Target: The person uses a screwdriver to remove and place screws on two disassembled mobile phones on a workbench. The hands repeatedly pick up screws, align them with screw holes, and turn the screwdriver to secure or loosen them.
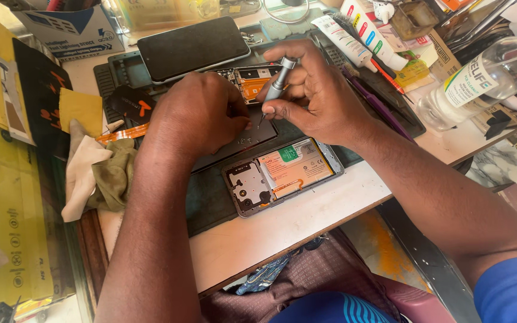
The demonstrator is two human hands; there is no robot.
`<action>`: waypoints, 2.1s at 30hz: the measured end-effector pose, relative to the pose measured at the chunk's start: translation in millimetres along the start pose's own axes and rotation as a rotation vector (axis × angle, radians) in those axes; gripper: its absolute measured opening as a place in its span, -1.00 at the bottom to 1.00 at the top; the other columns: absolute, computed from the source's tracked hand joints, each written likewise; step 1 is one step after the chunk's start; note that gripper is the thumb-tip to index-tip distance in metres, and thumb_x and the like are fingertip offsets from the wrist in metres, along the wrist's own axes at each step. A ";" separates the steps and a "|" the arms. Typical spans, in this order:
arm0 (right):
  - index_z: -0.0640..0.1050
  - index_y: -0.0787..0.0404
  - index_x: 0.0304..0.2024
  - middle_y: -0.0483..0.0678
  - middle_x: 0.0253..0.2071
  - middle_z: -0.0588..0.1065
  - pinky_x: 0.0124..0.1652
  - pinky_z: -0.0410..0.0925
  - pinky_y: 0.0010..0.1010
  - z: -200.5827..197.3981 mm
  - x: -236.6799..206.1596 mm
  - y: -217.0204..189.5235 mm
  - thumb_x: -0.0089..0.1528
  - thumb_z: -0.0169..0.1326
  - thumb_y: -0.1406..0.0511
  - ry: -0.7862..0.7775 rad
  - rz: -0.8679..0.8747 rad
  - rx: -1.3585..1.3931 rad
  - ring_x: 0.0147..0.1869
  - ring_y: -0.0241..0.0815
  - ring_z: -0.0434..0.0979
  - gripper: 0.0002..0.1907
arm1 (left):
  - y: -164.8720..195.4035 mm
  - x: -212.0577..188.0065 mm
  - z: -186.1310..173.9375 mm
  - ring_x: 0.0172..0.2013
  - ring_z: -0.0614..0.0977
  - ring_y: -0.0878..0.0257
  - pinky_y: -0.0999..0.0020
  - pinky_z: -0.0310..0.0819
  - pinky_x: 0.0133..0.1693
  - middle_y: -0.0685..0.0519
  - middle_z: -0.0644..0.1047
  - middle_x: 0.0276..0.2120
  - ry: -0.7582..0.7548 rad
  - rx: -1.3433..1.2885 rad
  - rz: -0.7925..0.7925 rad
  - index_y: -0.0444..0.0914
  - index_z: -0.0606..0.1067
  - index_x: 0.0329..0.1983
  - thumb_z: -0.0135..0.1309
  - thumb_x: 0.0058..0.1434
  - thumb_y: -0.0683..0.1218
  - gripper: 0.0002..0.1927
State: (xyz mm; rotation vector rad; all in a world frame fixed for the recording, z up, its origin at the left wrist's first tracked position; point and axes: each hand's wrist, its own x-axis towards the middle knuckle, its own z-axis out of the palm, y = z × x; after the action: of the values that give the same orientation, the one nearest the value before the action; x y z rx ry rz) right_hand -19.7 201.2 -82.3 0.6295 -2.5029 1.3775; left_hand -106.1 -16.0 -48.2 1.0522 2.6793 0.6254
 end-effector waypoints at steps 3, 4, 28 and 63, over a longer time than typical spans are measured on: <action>0.12 0.15 0.40 0.12 -0.09 0.61 0.10 0.62 -0.42 -0.8 -2.1 2.9 0.42 0.13 0.58 0.045 -0.040 0.022 0.07 -0.17 0.71 -0.35 | 1.4 0.9 -0.5 -0.33 0.73 0.13 0.16 0.61 -0.17 0.03 0.69 -0.34 -0.047 -0.081 -0.027 -0.08 0.71 -0.27 0.40 0.01 0.04 -0.77; 0.12 0.14 0.40 0.13 -0.08 0.61 0.09 0.62 -0.42 -1.3 -2.9 3.7 0.43 0.13 0.58 0.059 -0.050 0.036 0.05 -0.18 0.70 -0.36 | 1.5 1.1 -0.5 -0.33 0.73 0.14 0.17 0.61 -0.17 0.03 0.69 -0.35 -0.036 -0.093 -0.009 -0.08 0.71 -0.27 0.41 0.00 0.04 -0.76; 0.02 0.06 0.39 0.20 0.07 0.60 0.05 0.67 -0.45 -10.3 -12.3 11.0 0.59 0.09 0.44 0.128 -0.079 0.174 0.09 -0.12 0.72 -0.44 | 2.2 0.3 2.4 -0.44 0.72 0.16 0.22 0.59 -0.32 -0.05 0.68 -0.41 0.081 -0.291 0.168 -0.21 0.70 -0.25 0.30 0.13 -0.09 -0.85; 0.08 0.08 0.43 0.13 -0.08 0.61 -0.12 0.65 -0.49 -17.6 -17.3 15.7 0.57 0.15 0.40 0.134 -0.124 0.203 -0.08 -0.19 0.71 -0.42 | 8.7 -2.2 4.1 -0.48 0.69 0.19 0.24 0.55 -0.36 -0.01 0.68 -0.45 0.036 -0.300 0.180 -0.17 0.69 -0.23 0.34 0.12 -0.01 -0.80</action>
State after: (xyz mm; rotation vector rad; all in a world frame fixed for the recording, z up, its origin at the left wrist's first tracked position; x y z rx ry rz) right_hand -12.0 227.9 -91.3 0.6938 -2.2007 1.5831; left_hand -98.0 -10.5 -47.9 1.2103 2.4315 1.0504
